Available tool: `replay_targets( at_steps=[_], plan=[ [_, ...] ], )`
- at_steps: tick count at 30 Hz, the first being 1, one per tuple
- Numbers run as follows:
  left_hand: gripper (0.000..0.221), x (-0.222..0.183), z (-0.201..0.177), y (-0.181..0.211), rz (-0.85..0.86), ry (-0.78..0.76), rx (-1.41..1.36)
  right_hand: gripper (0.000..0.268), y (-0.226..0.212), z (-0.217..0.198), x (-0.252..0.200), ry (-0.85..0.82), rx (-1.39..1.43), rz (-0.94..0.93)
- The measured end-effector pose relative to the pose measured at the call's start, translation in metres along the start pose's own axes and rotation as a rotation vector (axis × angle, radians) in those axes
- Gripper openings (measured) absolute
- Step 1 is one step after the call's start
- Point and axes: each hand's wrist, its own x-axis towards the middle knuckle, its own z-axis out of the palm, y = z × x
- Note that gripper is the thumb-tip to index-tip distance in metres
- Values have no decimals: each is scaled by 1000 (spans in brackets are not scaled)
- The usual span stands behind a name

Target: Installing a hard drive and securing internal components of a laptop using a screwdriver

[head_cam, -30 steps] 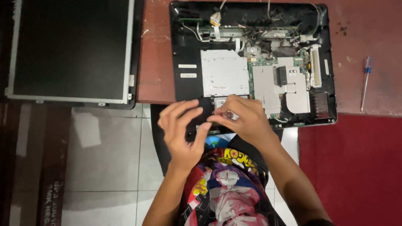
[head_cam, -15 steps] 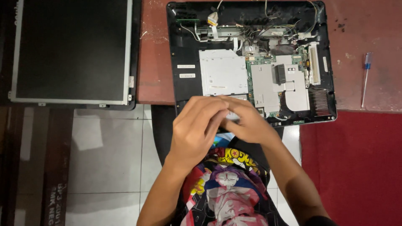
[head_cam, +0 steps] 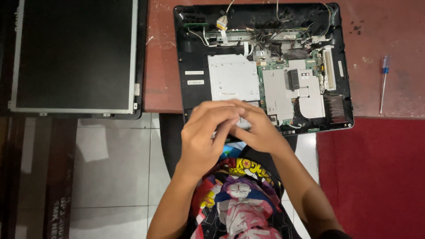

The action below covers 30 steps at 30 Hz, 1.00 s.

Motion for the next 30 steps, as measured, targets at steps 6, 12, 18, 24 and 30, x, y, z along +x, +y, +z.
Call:
replay_targets(
  at_steps=[6,12,18,24,30],
  plan=[
    [10,-2,-2,-2,-77,-72,-16,18,5,-6,3,-7,-8,-40],
    [15,-6,2,-12,-85,14,16,26,27,4,-8,52,-75,33],
    [5,1,-9,0,-162,-163,-67,16,5,-4,-1,2,188,67],
    [21,-5,1,-12,-104,-46,-28,33,40,8,-16,106,56,39],
    [6,-1,0,-5,-111,-78,-57,18,19,-1,-7,45,82,71]
  ],
)
